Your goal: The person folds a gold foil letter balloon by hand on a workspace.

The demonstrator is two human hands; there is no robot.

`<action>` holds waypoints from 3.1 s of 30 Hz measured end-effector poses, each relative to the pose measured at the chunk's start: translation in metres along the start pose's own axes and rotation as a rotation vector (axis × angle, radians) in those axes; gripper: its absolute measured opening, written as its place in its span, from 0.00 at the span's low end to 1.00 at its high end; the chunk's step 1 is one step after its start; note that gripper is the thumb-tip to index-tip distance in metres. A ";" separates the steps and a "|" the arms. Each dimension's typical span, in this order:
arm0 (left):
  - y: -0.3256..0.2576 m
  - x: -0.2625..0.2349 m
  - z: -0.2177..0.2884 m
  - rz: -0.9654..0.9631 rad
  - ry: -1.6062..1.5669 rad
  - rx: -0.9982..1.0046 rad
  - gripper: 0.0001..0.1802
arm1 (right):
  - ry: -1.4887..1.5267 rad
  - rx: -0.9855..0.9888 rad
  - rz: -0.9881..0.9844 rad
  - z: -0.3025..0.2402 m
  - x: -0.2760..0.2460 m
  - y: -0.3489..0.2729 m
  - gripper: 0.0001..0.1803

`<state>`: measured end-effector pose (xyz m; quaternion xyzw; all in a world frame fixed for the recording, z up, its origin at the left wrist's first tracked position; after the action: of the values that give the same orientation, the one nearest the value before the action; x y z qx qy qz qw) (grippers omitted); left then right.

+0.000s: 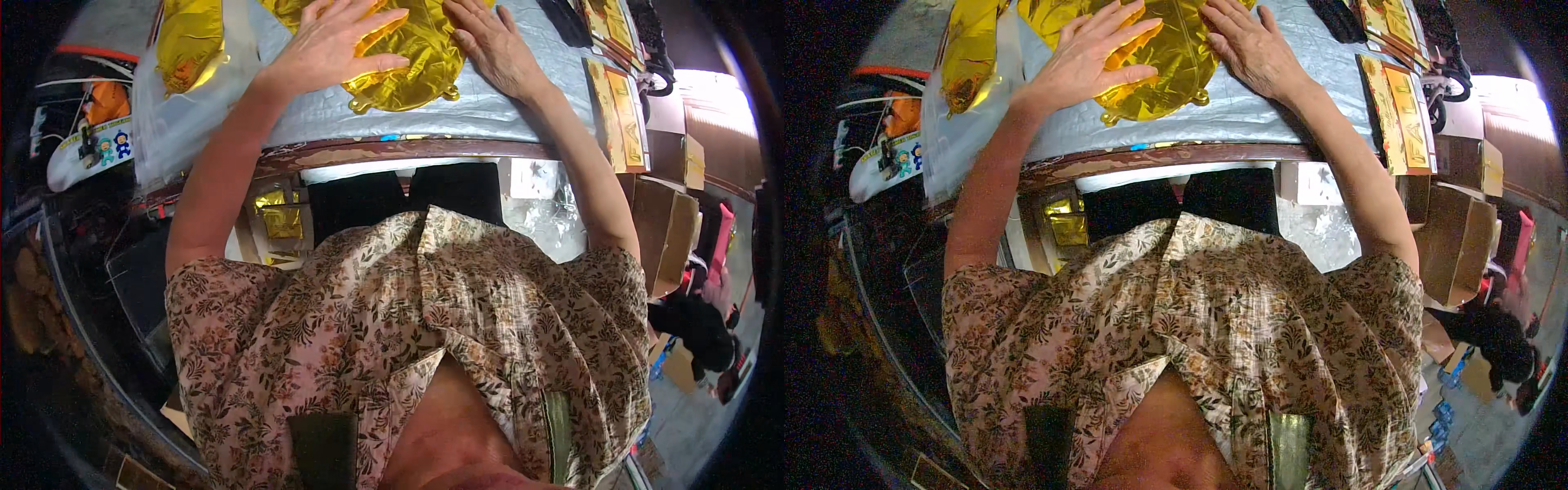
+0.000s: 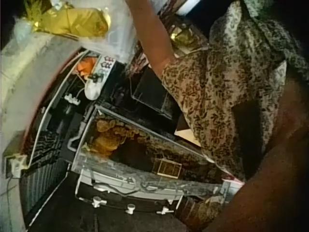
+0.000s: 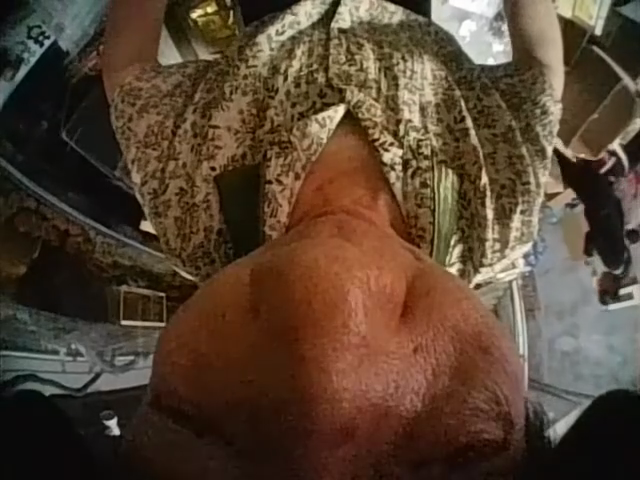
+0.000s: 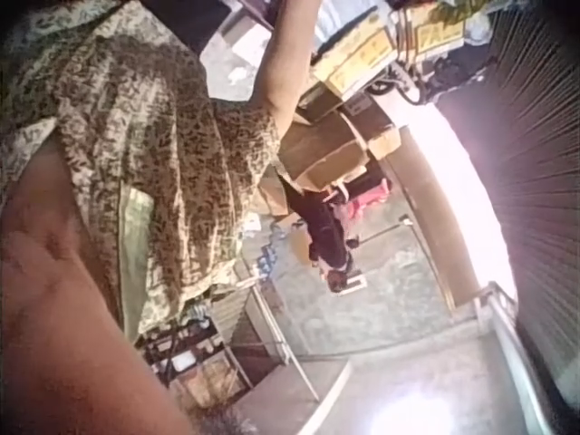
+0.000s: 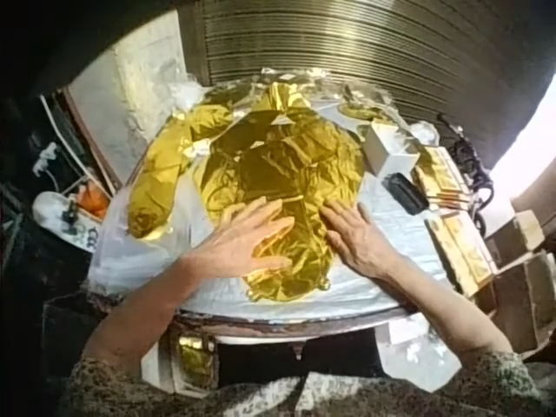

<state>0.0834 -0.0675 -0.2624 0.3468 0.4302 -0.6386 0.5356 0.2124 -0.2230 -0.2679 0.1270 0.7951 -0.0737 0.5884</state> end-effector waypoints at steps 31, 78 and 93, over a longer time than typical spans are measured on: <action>0.005 0.010 -0.010 0.289 0.081 0.122 0.43 | -0.125 -0.196 -0.015 -0.043 -0.002 -0.008 0.29; -0.038 -0.027 -0.071 0.167 -0.025 -0.407 0.41 | -0.148 -0.104 0.054 -0.012 0.022 0.047 0.29; -0.037 -0.037 -0.051 0.400 -0.082 -0.089 0.34 | -0.004 0.009 -0.060 -0.035 0.004 0.051 0.30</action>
<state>0.0528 -0.0046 -0.2422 0.3752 0.3585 -0.5133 0.6836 0.1936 -0.1646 -0.2599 0.1058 0.7971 -0.0953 0.5868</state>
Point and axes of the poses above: each hand's wrist, its own y-axis towards the middle knuckle, its own x-axis out of the palm, z = x × y, the point moved 8 cm from there along y, towards the middle knuckle, and after that the axes turned 9 degrees about -z, right-handed, at the moved point
